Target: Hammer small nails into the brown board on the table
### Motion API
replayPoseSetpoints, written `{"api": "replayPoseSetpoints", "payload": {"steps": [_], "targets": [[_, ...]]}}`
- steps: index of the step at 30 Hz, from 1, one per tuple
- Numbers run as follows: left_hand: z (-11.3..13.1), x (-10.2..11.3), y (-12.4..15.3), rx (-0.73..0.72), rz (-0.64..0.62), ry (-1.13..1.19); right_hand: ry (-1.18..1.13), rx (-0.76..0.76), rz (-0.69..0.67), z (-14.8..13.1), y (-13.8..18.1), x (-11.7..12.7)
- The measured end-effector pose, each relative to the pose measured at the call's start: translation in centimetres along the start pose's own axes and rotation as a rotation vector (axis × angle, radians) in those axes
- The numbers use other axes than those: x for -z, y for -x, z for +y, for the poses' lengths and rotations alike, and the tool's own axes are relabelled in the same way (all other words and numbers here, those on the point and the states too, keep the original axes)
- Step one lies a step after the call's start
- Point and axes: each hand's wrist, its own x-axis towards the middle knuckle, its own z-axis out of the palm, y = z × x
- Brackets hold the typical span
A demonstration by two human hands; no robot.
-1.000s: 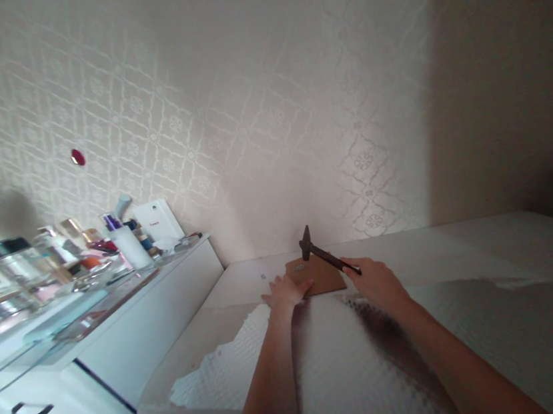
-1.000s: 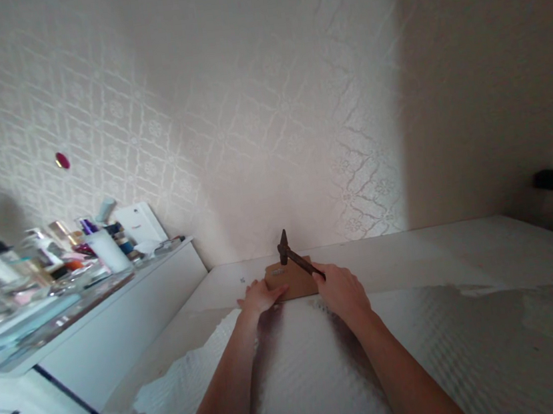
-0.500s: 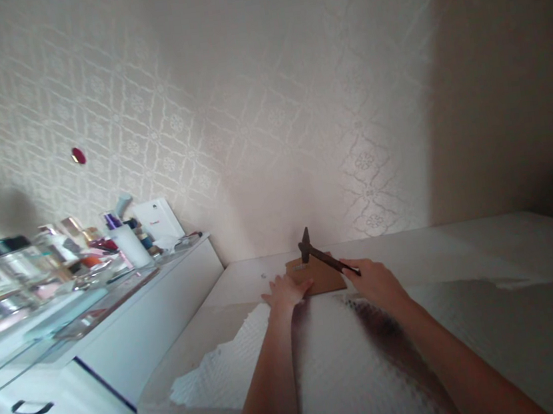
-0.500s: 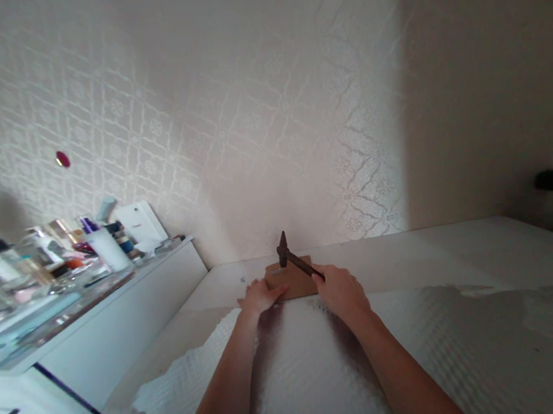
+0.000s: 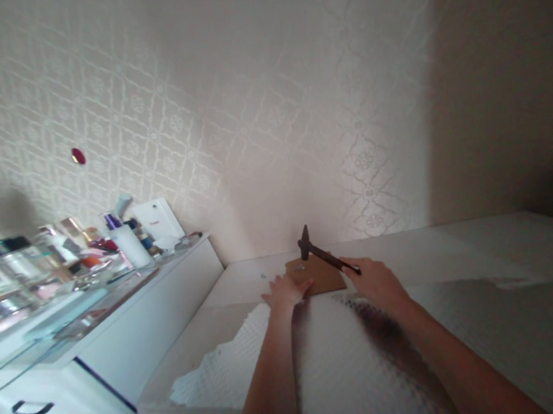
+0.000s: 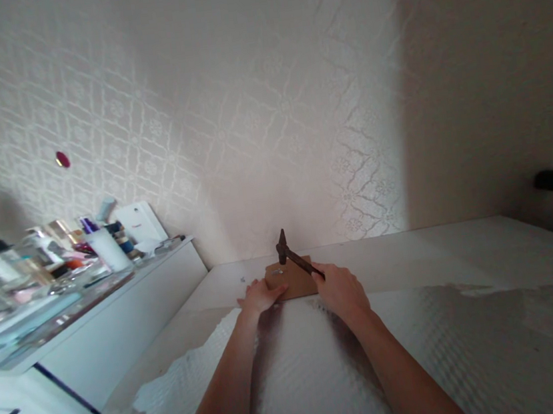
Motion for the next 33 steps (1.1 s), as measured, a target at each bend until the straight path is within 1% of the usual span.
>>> {"api": "replayPoseSetpoints", "payload": {"steps": [12,16,19,24,33], "targets": [[0.0,-0.1,0.0,-0.007,0.013,0.015,0.027,0.006,0.000,-0.1,0.2,0.0],[0.5,0.2,0.6,-0.010,0.074,0.018,0.032,-0.024,0.007,0.0,0.0,0.1],[1.1,0.7,1.5,-0.062,0.115,-0.014,0.041,-0.035,-0.001,0.0,0.0,0.3],[1.6,1.2,2.4,-0.155,0.096,-0.083,0.046,-0.045,-0.008,-0.3,0.2,0.7],[1.6,0.7,2.2,-0.176,0.059,-0.066,0.045,-0.060,-0.014,-0.1,0.1,0.5]]}}
